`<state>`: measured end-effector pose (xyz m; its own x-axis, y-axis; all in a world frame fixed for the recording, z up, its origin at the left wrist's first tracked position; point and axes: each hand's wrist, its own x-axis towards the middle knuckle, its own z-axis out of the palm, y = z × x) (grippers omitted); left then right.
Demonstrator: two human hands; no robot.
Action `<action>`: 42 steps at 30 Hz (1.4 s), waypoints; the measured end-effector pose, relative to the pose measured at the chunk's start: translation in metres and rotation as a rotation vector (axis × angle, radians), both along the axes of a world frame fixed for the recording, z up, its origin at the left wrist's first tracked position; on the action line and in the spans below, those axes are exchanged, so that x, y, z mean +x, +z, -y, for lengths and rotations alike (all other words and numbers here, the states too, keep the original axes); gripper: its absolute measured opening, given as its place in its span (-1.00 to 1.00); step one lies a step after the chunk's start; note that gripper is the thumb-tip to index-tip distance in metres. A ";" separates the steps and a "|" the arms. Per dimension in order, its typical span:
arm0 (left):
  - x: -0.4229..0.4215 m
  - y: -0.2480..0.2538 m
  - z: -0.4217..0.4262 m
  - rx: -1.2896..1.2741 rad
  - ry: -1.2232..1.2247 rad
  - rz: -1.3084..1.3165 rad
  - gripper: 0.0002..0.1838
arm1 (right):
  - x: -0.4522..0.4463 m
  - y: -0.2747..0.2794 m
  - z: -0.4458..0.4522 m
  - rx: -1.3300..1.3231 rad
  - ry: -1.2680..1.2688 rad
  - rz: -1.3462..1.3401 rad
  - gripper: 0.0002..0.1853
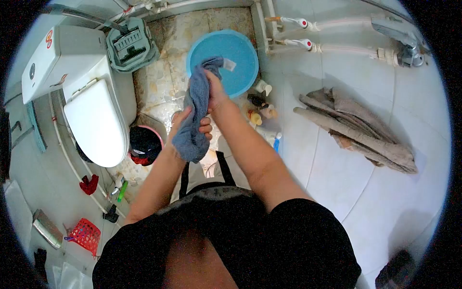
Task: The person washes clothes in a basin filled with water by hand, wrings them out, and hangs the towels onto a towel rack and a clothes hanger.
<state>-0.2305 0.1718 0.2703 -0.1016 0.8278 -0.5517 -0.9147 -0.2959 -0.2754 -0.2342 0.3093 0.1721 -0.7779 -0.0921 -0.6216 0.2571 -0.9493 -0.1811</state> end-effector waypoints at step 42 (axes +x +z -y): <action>-0.040 0.033 0.016 -0.122 -0.049 -0.318 -0.55 | -0.069 0.115 0.020 0.509 0.274 0.067 -0.43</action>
